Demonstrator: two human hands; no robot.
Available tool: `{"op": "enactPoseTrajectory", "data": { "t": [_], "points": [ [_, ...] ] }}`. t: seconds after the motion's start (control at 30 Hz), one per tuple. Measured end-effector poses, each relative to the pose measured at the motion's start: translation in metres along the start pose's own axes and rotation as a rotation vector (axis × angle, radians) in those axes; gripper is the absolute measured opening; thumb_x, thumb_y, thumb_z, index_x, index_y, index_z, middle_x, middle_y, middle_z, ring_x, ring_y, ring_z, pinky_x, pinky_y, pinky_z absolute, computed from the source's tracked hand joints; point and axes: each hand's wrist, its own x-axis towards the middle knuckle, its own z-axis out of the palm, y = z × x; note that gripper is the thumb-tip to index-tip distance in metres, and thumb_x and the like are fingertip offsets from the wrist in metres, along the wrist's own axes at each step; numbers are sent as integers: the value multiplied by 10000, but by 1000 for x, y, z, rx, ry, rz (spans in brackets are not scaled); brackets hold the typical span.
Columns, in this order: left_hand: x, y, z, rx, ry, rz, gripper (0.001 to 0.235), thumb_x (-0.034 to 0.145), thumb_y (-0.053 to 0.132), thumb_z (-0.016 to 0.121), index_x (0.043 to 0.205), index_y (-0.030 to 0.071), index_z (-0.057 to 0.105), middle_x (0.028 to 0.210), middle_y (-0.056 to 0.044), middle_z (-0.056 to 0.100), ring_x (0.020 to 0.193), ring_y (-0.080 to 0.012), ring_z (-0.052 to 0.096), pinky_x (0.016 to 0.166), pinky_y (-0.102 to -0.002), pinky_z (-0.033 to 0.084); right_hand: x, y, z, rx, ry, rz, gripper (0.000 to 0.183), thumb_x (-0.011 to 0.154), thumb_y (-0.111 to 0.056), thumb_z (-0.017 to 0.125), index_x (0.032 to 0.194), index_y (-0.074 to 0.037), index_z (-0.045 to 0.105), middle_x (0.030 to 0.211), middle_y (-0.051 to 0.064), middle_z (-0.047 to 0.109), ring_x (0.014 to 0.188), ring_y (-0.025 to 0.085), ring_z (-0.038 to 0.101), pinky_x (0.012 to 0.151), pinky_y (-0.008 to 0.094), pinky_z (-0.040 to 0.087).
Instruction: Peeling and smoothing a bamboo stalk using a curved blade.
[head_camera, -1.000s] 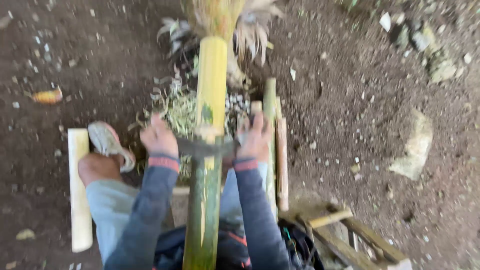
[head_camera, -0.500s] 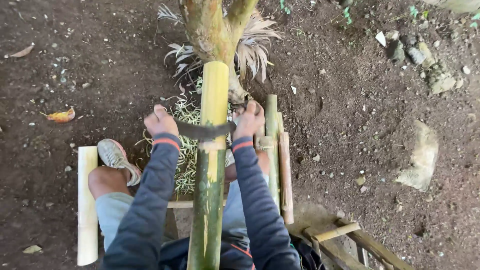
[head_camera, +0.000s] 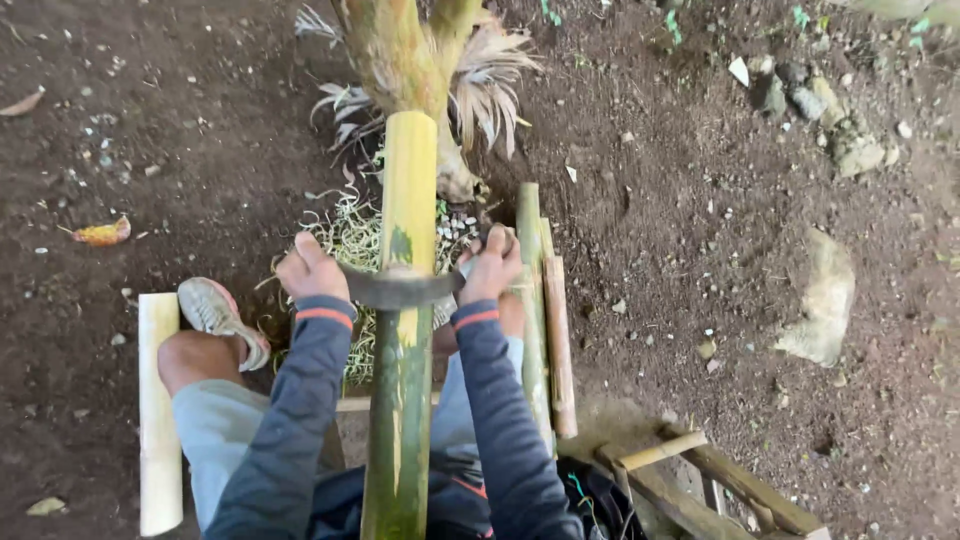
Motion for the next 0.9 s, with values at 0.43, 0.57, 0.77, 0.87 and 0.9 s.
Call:
{"op": "enactPoseTrajectory", "data": {
  "t": [0.43, 0.57, 0.77, 0.87, 0.9],
  "points": [
    [98, -20, 86, 144, 135, 10, 462, 1003, 278, 586, 711, -79, 620, 593, -197, 585, 537, -279, 541, 583, -469, 434, 89, 33, 60, 5, 131, 118, 161, 964, -181, 632, 1036, -44, 589, 669, 41, 543, 469, 140, 486, 376, 290, 413],
    [83, -23, 75, 188, 76, 8, 502, 1015, 271, 570, 674, -96, 577, 588, -233, 554, 515, -312, 473, 576, -511, 388, 69, 29, 46, 86, 146, 49, 149, 962, -154, 615, 994, -14, 574, 687, 36, 551, 493, 136, 506, 390, 291, 441],
    [31, -3, 33, 124, -55, 115, 511, 1046, 251, 529, 671, -96, 520, 525, -196, 481, 468, -245, 444, 531, -489, 356, 11, 7, -4, 52, 175, 70, 157, 979, -189, 595, 1002, -34, 603, 679, 33, 552, 508, 125, 499, 400, 268, 428],
    [4, -20, 14, 73, -69, 48, 539, 1049, 248, 529, 632, -93, 494, 524, -198, 456, 488, -230, 411, 525, -484, 333, -21, -12, -14, 24, 183, 83, 162, 972, -215, 580, 999, -57, 604, 662, 51, 543, 481, 149, 487, 382, 274, 419],
    [1, -27, 13, -14, -66, -4, 563, 1058, 253, 525, 615, -93, 484, 535, -207, 446, 507, -225, 392, 527, -484, 323, -26, -17, -12, 32, 185, 77, 157, 966, -225, 584, 994, -71, 596, 658, 59, 540, 468, 161, 481, 367, 286, 410]
  ]
}}
